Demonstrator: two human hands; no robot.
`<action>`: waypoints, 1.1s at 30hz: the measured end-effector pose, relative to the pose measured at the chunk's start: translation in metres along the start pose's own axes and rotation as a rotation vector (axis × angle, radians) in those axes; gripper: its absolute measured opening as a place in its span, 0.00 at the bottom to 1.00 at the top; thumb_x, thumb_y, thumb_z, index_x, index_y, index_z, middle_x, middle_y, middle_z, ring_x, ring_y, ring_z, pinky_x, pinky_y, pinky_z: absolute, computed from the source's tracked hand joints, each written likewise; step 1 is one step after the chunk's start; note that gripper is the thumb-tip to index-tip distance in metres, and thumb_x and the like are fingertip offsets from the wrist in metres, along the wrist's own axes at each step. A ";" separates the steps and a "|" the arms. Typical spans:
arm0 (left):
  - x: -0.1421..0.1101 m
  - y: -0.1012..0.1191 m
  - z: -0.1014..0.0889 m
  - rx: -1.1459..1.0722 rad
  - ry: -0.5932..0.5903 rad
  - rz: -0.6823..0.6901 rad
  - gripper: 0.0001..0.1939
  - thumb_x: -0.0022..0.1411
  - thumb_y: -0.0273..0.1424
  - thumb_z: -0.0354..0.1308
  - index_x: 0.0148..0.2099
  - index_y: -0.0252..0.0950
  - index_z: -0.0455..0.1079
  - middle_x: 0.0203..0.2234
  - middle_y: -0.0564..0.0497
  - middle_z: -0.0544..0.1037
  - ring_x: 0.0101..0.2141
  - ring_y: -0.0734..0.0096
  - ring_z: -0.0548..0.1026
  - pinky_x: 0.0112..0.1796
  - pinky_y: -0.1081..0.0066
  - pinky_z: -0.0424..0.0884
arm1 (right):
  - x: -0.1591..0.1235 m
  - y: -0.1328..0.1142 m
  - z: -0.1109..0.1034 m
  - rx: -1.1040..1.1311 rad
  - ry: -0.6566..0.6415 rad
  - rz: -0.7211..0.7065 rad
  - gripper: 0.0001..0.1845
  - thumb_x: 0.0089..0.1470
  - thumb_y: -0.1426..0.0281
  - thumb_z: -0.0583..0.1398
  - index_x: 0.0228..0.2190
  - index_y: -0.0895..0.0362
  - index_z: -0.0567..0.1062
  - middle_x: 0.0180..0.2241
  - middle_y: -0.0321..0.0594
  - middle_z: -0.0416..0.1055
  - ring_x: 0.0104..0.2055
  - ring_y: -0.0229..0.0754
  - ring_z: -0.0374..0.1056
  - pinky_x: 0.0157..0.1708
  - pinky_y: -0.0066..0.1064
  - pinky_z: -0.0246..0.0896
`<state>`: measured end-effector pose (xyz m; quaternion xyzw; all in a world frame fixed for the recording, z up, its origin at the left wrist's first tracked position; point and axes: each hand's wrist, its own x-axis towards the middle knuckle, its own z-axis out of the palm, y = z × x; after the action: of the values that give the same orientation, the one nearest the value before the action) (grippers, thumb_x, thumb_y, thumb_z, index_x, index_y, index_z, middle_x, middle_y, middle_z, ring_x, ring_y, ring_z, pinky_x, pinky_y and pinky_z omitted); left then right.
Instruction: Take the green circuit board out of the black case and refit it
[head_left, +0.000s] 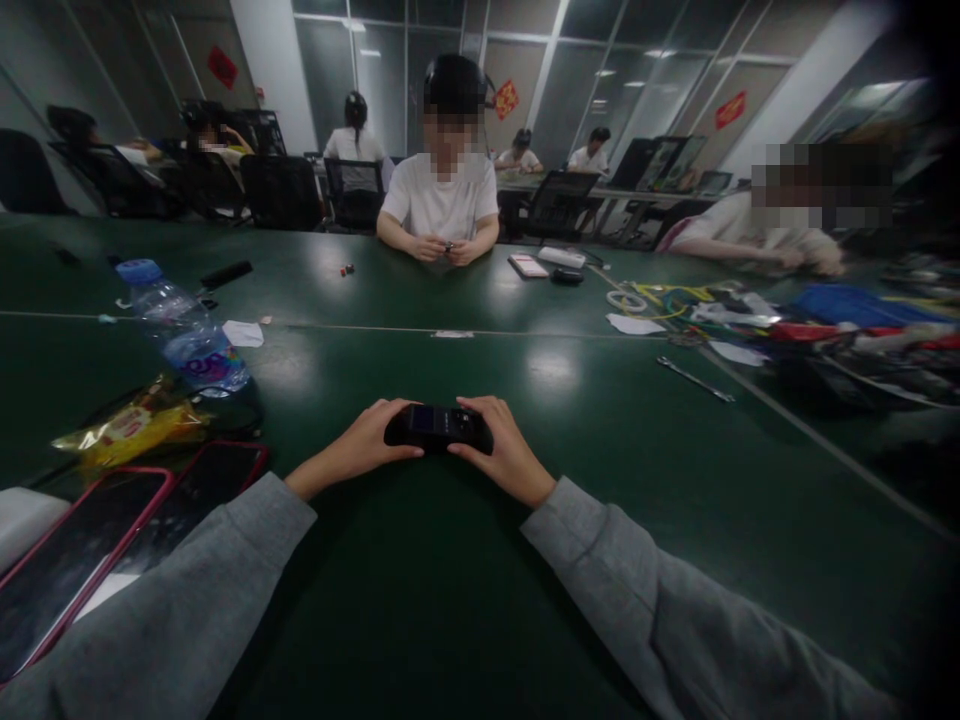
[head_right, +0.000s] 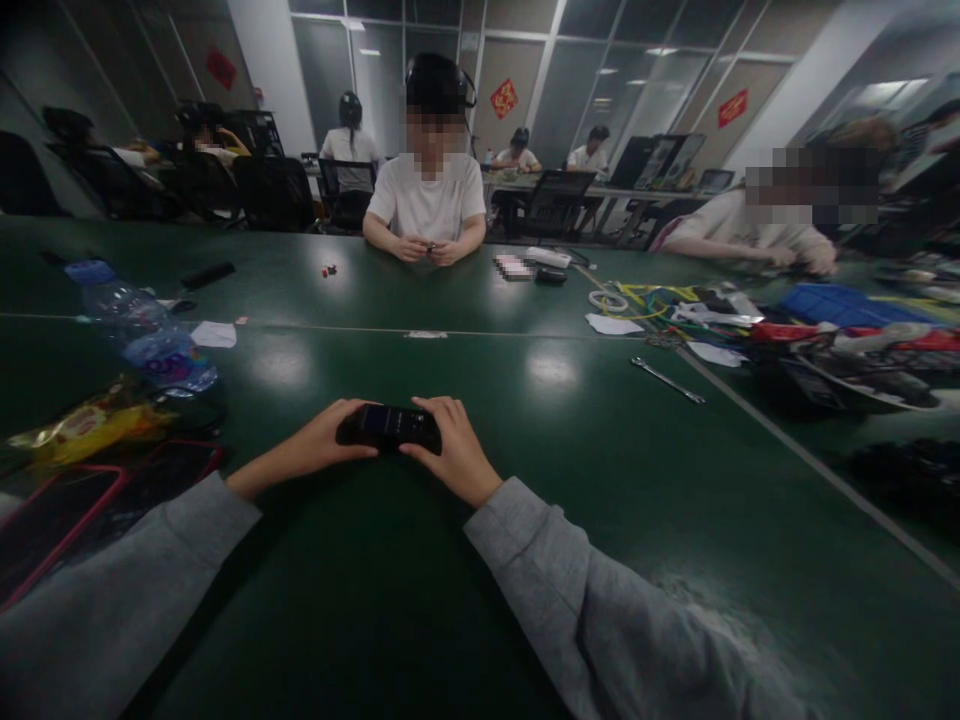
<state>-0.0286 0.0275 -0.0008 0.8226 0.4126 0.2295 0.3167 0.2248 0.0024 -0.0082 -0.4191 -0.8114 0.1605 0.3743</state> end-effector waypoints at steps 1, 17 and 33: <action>0.000 0.001 -0.001 0.010 -0.009 -0.001 0.32 0.54 0.45 0.64 0.58 0.41 0.63 0.51 0.45 0.70 0.51 0.55 0.67 0.51 0.53 0.65 | 0.000 0.000 0.000 0.004 -0.018 0.006 0.32 0.52 0.62 0.65 0.56 0.49 0.62 0.49 0.45 0.66 0.50 0.52 0.62 0.50 0.53 0.63; -0.002 0.004 -0.007 0.033 -0.049 0.002 0.32 0.52 0.44 0.65 0.57 0.43 0.63 0.50 0.46 0.70 0.49 0.54 0.68 0.49 0.52 0.65 | 0.000 0.002 0.001 0.000 -0.128 0.002 0.34 0.51 0.67 0.65 0.57 0.49 0.60 0.48 0.45 0.67 0.49 0.53 0.64 0.48 0.53 0.65; -0.005 -0.001 -0.006 -0.011 -0.061 0.016 0.33 0.54 0.41 0.64 0.60 0.44 0.60 0.53 0.45 0.68 0.51 0.54 0.67 0.51 0.51 0.64 | -0.002 0.012 -0.013 0.059 0.297 0.163 0.31 0.49 0.58 0.65 0.51 0.53 0.62 0.47 0.46 0.67 0.49 0.51 0.67 0.49 0.47 0.64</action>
<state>-0.0360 0.0257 0.0015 0.8308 0.3948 0.2093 0.3317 0.2419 0.0068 -0.0073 -0.4913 -0.7057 0.1503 0.4878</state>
